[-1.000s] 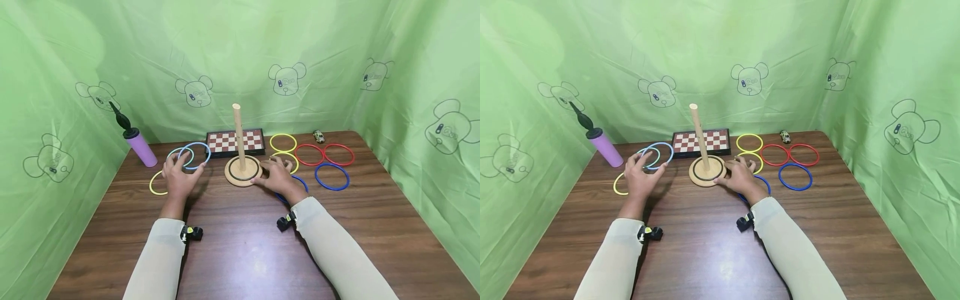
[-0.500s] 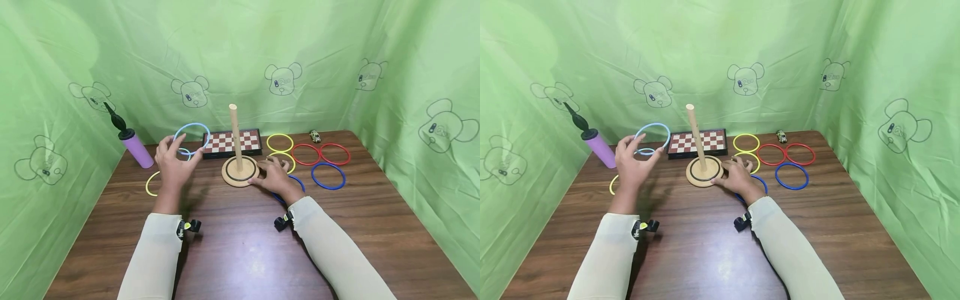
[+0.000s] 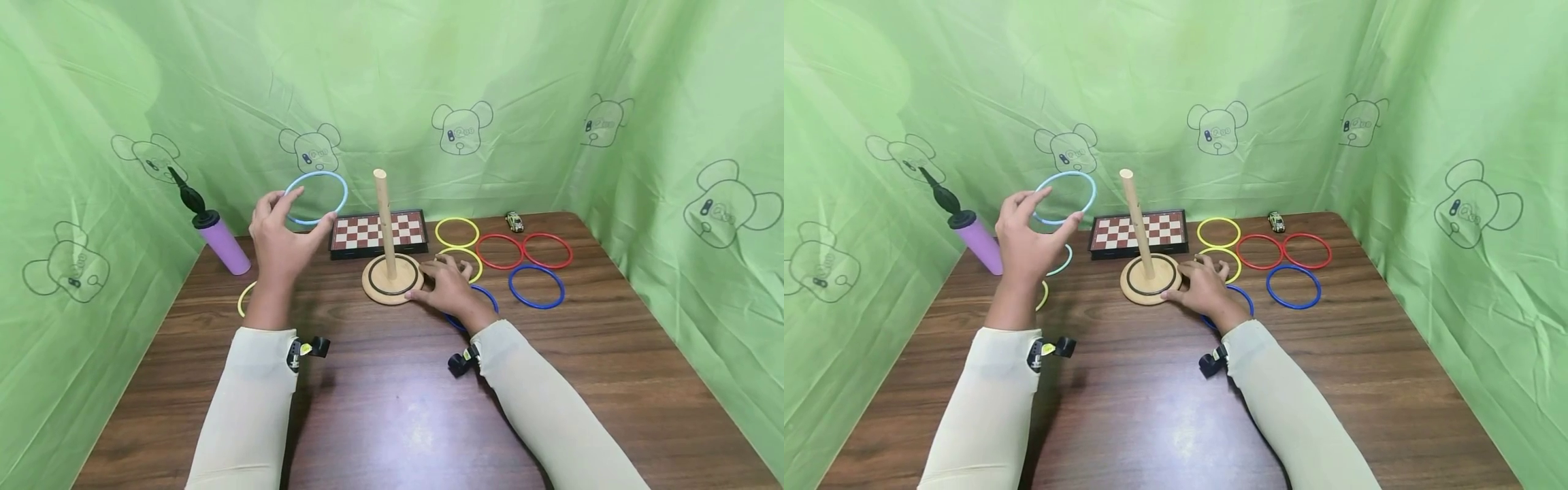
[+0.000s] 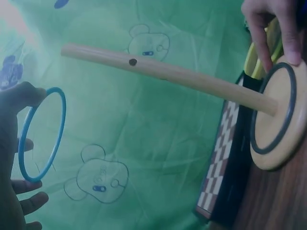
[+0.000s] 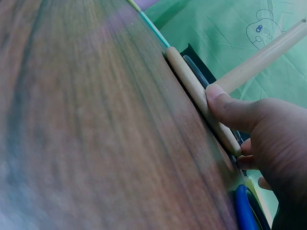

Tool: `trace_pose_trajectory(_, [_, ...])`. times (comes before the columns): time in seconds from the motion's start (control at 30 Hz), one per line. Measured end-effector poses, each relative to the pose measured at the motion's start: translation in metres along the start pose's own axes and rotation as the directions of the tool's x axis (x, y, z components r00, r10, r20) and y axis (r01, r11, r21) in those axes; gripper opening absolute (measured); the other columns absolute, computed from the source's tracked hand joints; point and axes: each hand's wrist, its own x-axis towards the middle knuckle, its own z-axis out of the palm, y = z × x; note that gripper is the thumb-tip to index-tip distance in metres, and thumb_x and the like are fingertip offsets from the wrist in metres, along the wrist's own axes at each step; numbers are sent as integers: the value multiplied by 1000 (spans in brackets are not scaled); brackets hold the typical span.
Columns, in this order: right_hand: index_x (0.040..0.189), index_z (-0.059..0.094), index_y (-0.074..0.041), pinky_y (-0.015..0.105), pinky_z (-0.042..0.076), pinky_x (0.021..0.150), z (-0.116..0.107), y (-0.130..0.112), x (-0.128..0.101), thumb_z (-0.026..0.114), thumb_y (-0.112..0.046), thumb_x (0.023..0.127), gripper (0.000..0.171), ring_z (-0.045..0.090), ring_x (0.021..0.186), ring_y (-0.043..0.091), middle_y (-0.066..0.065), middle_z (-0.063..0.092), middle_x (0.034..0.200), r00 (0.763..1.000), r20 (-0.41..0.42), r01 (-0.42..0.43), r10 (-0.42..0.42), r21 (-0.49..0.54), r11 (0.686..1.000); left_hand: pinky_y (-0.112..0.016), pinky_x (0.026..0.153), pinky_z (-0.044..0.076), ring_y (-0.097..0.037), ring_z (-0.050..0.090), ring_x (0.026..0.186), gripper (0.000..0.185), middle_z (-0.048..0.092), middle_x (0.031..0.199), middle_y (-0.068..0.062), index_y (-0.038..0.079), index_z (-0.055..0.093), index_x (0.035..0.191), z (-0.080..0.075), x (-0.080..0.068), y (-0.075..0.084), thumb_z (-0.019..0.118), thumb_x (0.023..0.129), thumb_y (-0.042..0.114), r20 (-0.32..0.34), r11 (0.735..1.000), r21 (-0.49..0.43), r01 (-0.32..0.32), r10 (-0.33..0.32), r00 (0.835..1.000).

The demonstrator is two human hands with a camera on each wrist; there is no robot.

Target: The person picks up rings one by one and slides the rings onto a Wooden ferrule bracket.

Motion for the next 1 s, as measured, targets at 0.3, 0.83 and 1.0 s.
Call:
trace_pose_trajectory(0.3, [150,68,-12,75,8,124,1,-2,2,88,-59,88,81,36,161,41,10,65,157,1000,4,-2,2,7,1000,-68,113,38,-47,58,129,68,65,136,-29,11,77,136,-2,15,21,92,80,45,33,1000,-8,-10,10,999])
trace_pose_trajectory(0.83, [150,68,-12,76,10,124,-1,-1,1,88,-59,88,81,37,160,40,9,65,156,1000,5,-2,2,-13,1000,-65,110,41,-44,59,130,65,66,137,-26,11,78,134,19,31,52,94,79,43,54,996,-70,-59,63,997])
trace_pose_trajectory(1.0, [150,68,-11,75,10,124,-2,-2,1,88,-59,88,81,37,160,40,10,65,157,1000,6,-4,4,-9,1000,-66,110,41,-45,58,130,69,66,139,-25,8,76,136,28,25,53,93,79,43,62,995,-77,-71,75,995])
